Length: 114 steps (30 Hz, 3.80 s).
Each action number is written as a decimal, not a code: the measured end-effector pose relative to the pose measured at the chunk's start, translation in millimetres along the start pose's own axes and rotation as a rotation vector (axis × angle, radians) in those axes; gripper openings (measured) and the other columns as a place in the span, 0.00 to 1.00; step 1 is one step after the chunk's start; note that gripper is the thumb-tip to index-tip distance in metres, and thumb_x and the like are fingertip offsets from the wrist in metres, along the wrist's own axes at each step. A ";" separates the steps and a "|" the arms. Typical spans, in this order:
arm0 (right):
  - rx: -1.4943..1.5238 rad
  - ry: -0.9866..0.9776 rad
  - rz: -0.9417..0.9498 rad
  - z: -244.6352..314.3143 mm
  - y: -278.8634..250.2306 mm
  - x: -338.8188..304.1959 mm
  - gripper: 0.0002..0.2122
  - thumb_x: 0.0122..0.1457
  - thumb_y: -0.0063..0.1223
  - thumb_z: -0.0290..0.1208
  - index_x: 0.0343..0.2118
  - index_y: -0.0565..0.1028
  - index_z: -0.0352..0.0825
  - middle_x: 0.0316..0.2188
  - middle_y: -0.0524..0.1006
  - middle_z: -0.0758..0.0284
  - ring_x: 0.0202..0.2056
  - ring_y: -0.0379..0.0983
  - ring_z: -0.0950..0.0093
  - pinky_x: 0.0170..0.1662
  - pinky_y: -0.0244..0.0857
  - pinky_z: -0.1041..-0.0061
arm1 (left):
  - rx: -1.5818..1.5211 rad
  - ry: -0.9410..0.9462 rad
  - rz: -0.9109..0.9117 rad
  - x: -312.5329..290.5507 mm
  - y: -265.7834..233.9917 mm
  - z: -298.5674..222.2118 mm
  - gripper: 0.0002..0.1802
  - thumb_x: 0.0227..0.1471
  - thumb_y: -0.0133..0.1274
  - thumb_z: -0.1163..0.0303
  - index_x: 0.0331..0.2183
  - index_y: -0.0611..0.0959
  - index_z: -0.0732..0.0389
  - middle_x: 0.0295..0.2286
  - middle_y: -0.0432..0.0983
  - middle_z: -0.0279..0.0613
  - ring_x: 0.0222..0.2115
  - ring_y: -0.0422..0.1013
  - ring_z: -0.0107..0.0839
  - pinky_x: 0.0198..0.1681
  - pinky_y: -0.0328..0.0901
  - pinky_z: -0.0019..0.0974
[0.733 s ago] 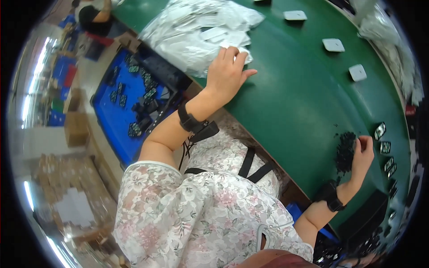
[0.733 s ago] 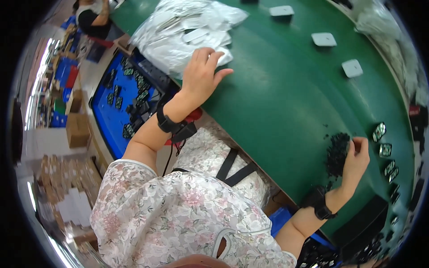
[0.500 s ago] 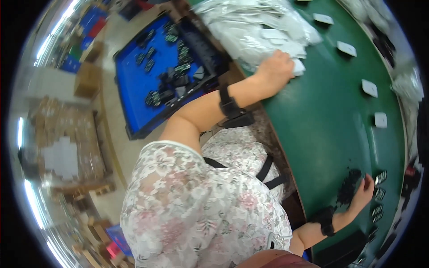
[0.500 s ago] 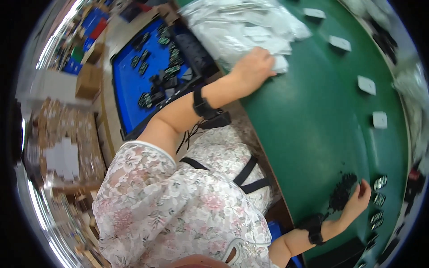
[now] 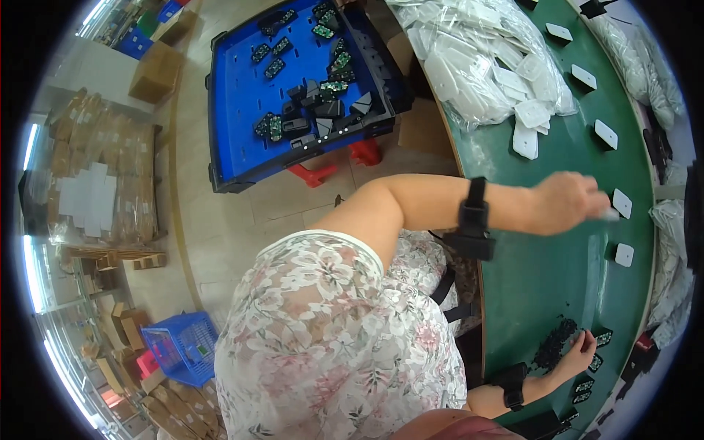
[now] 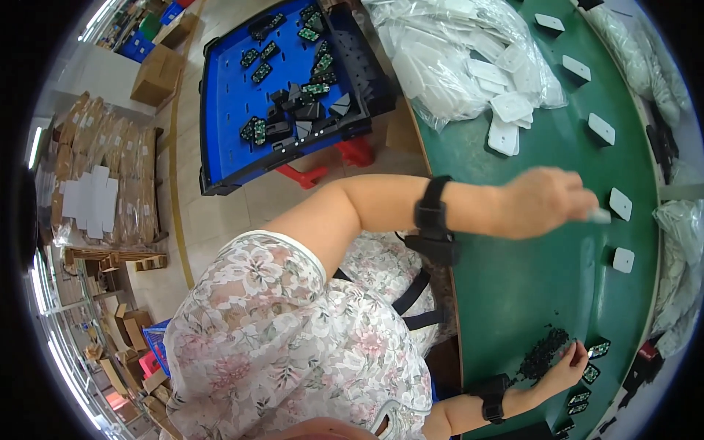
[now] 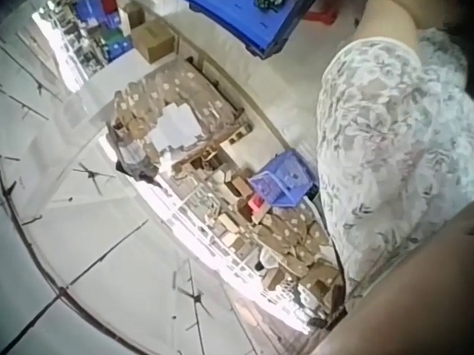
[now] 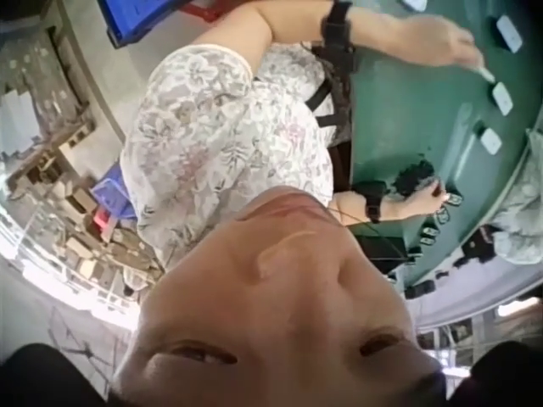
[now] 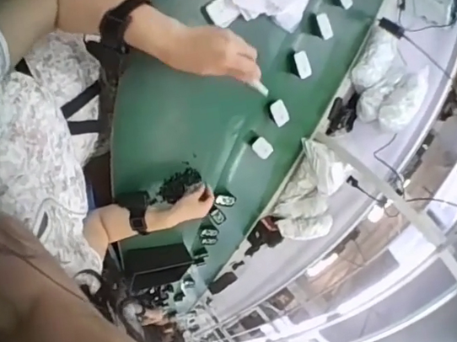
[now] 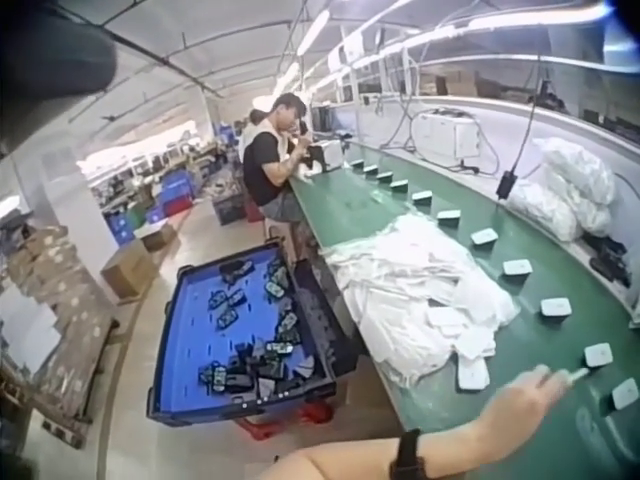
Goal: Assembling electronic circuit boards into plastic housings on a factory production line.
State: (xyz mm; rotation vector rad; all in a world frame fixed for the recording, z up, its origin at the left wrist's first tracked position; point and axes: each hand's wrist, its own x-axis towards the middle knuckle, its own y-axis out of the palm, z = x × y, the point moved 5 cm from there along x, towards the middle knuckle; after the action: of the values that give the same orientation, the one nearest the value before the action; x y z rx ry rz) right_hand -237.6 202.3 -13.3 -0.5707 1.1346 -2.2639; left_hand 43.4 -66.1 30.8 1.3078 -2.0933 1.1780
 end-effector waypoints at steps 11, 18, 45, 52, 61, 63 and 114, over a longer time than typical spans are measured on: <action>0.489 -0.069 -0.290 94.1 10.1 -16.5 0.07 0.59 0.51 0.26 0.36 0.73 0.27 0.32 0.75 0.65 0.34 0.70 0.80 0.42 0.65 0.82 | -0.470 -0.073 0.443 -10.8 126.3 -37.8 0.11 0.47 0.51 0.72 0.37 0.77 0.54 0.32 0.73 0.45 0.31 0.72 0.46 0.33 0.68 0.44; 0.816 0.042 -0.048 123.0 44.8 -37.7 0.08 0.59 0.51 0.27 0.36 0.73 0.27 0.31 0.75 0.66 0.31 0.69 0.81 0.37 0.63 0.84 | -0.550 -0.055 0.378 -18.0 106.5 -41.0 0.08 0.46 0.53 0.72 0.33 0.77 0.60 0.27 0.74 0.46 0.31 0.72 0.46 0.32 0.67 0.42; 0.360 -0.328 -0.283 145.0 25.4 -43.3 0.03 0.56 0.52 0.22 0.30 0.71 0.30 0.28 0.69 0.68 0.26 0.64 0.80 0.29 0.59 0.83 | -0.986 -0.592 0.654 -15.5 101.4 -54.0 0.09 0.52 0.48 0.81 0.38 0.75 0.64 0.26 0.72 0.39 0.18 0.73 0.25 0.19 0.65 0.26; 0.320 -0.283 -0.207 144.6 28.7 -43.4 0.04 0.55 0.54 0.24 0.29 0.72 0.30 0.25 0.68 0.71 0.25 0.63 0.82 0.28 0.58 0.84 | -1.158 -0.708 0.542 -17.4 104.9 -49.6 0.11 0.52 0.49 0.80 0.40 0.73 0.70 0.27 0.73 0.42 0.27 0.76 0.29 0.33 0.70 0.28; 0.696 0.022 -0.127 130.9 34.3 -44.4 0.05 0.53 0.57 0.25 0.28 0.74 0.29 0.25 0.69 0.75 0.24 0.60 0.87 0.26 0.56 0.88 | -1.076 -0.682 0.664 -21.6 105.0 -54.2 0.08 0.55 0.48 0.77 0.37 0.72 0.69 0.30 0.77 0.46 0.31 0.76 0.29 0.36 0.70 0.29; 0.717 0.047 -0.122 129.8 34.3 -44.7 0.05 0.53 0.57 0.25 0.28 0.74 0.29 0.25 0.69 0.75 0.24 0.60 0.88 0.26 0.55 0.88 | -1.106 -0.669 0.620 -19.8 104.6 -55.6 0.06 0.55 0.46 0.78 0.36 0.71 0.68 0.29 0.77 0.46 0.32 0.76 0.29 0.37 0.70 0.28; 0.827 -0.017 -0.064 122.9 33.3 -41.1 0.15 0.48 0.62 0.30 0.38 0.72 0.33 0.28 0.69 0.75 0.25 0.56 0.88 0.25 0.51 0.88 | -1.155 -0.553 0.615 -14.3 96.7 -62.1 0.06 0.54 0.51 0.74 0.31 0.71 0.65 0.26 0.73 0.41 0.23 0.73 0.27 0.24 0.68 0.27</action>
State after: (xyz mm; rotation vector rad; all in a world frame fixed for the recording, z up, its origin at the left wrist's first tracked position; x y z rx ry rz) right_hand -125.4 138.7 22.4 -0.2791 0.1024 -2.4954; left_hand -39.8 12.4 12.9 0.4260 -2.8969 -0.4143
